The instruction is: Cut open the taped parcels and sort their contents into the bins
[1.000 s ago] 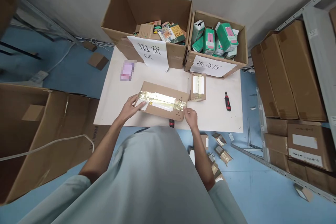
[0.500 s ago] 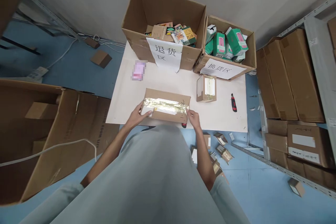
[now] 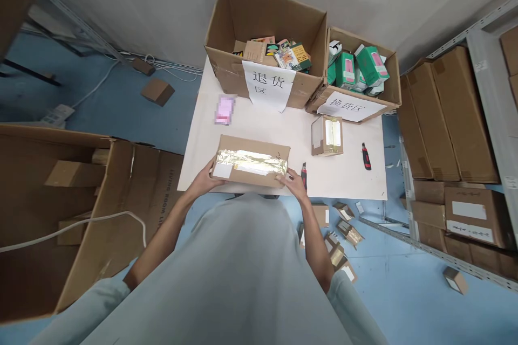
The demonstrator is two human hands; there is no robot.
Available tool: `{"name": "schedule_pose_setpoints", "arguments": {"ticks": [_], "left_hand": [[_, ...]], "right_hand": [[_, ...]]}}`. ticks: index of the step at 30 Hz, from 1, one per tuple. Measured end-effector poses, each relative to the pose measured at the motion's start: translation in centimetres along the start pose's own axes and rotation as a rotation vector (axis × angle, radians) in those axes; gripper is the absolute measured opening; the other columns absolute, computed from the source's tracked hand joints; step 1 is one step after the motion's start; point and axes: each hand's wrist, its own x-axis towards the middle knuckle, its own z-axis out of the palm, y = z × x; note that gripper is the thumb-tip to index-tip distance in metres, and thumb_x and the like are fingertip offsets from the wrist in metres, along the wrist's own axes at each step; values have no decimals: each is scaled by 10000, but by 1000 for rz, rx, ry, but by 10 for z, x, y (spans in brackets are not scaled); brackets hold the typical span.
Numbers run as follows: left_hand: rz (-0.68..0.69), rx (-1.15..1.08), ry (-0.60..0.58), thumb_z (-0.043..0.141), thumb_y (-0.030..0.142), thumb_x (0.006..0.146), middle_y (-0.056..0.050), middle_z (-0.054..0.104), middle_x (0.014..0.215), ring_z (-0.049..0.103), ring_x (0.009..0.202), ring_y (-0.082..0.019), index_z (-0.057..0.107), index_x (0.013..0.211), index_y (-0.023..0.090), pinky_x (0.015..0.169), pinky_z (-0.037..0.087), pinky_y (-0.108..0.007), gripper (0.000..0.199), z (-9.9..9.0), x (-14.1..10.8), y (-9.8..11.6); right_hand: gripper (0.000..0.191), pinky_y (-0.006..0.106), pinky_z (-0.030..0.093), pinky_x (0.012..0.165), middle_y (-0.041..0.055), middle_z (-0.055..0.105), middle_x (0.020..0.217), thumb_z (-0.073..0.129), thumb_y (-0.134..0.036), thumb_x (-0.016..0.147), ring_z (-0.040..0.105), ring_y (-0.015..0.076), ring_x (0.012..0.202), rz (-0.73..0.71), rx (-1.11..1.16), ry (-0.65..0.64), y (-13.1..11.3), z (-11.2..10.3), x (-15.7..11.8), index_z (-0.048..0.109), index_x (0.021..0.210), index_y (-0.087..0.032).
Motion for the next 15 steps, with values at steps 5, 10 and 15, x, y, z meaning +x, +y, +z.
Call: {"name": "schedule_pose_setpoints", "arguments": {"ticks": [5,10,15], "left_hand": [[-51,-4,95,906,473,593,-192,706,1550,652,1455,-418,582,1606,119,1287,473,-547,1121,-26,-1,-13],[-46,-53,135,887,438,639,-142,680,1603,628,1499,-392,627,1598,195,1295,484,-511,1022,-26,-6,9],[-24,-156,215,858,549,813,-159,628,1653,605,1533,-368,531,1698,222,1276,516,-493,999,-19,4,36]], "right_hand": [[1113,513,368,1362,104,628,1666,1007,-645,646,505,338,1602,-51,64,-170,-6,35,-7,623,1630,-292],[1031,486,390,1364,117,674,1621,958,-645,752,579,321,1538,-121,86,-90,-19,32,-12,618,1636,-239],[868,493,526,1264,118,755,1513,787,-739,919,682,328,1436,-120,130,80,-37,11,5,645,1614,-239]]}}
